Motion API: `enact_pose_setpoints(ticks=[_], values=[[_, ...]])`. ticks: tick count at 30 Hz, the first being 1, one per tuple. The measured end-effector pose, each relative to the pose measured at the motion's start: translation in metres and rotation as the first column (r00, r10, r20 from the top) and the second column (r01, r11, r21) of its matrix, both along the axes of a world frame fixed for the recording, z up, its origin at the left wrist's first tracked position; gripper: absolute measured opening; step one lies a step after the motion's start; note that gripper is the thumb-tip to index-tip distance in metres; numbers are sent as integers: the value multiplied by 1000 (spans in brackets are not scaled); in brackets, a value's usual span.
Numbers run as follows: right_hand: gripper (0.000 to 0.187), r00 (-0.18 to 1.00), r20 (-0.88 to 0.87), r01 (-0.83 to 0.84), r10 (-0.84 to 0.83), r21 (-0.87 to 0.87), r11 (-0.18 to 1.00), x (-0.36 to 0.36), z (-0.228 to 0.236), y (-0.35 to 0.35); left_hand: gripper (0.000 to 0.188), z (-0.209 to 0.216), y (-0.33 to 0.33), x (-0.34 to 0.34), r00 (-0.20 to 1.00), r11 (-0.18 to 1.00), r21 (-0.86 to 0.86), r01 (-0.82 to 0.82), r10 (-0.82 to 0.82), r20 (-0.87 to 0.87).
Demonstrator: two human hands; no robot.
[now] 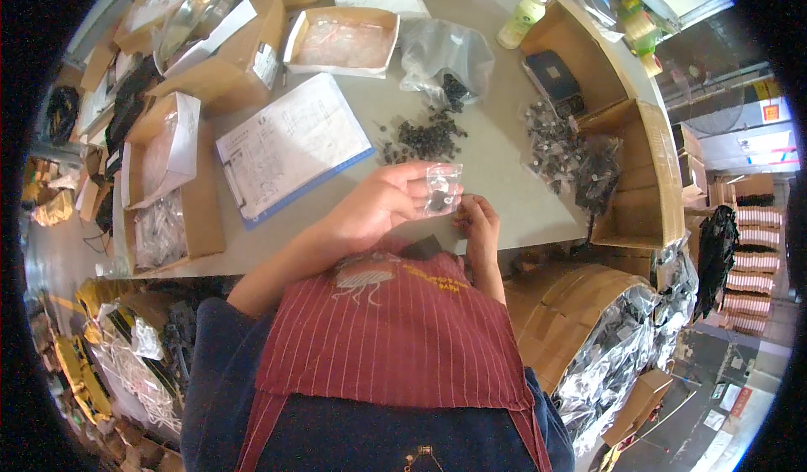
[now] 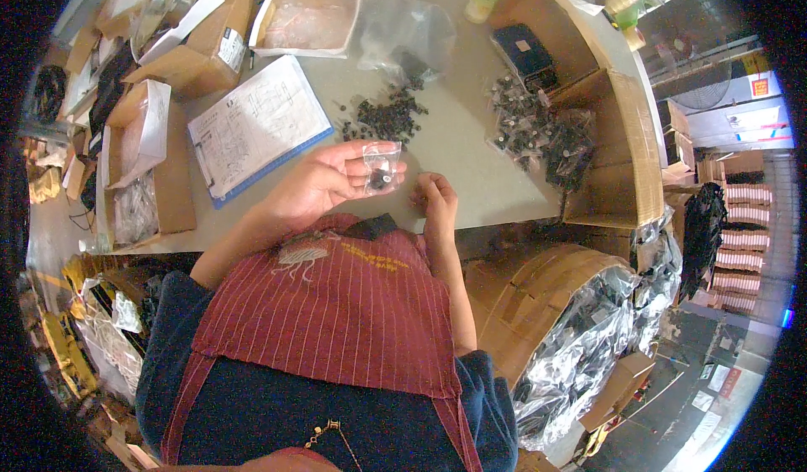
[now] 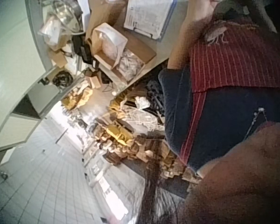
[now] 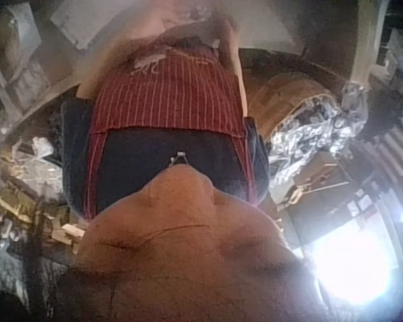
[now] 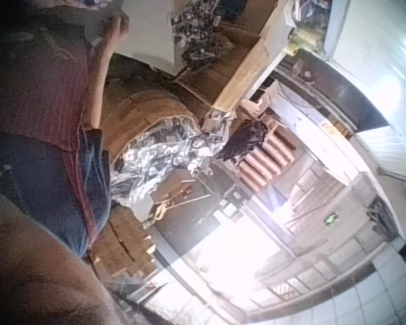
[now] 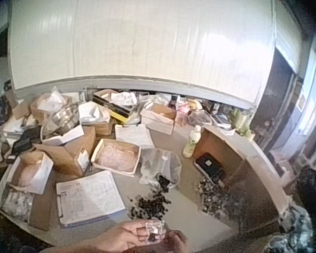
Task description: The person sorts small black plastic components by hand from a pile on a workbench, placing them into small plastic bags.
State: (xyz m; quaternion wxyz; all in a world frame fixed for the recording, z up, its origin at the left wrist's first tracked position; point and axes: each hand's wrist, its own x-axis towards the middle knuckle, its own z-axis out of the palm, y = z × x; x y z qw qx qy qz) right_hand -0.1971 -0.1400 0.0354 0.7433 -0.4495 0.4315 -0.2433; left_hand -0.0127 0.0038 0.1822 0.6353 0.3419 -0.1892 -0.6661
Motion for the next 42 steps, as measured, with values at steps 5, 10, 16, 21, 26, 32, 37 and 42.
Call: enact_pose_setpoints(ticks=[5, 10, 16, 21, 26, 32, 37, 42], values=[[18, 1000, -4, -6, 6, -23, 1000, 0, -4, -1, 62, -2, 0, -1, 1000, 1000, -12, 2, -2, -19], [16, 1000, -3, -9, 9, -28, 1000, -1, 2, 0, 53, -19, 0, -8, 988, 999, 39, -31, 25, 152], [12, 979, 114, -116, 168, -367, 923, 7, 87, 9, 38, -35, -1, -19, 767, 992, 86, -93, 17, 642], [16, 920, -33, -276, 389, -761, 587, 10, 141, 10, 26, -38, -5, -22, 700, 997, -51, -60, 78, 709], [22, 829, -280, -427, 484, -876, 224, 18, 158, 11, 22, -35, -2, -22, 723, 998, -44, -45, 63, 688], [15, 920, -21, -313, 391, -638, 703, 19, 133, -4, 19, -47, -5, -21, 783, 998, -52, -32, 58, 620], [16, 966, -62, -250, 250, -463, 850, 19, 107, -23, 17, -44, -6, -18, 778, 1000, -22, -20, 29, 628], [26, 874, -273, -411, 402, -856, 313, 19, 135, 8, 25, -54, -4, -20, 762, 996, 14, -83, 54, 645]])
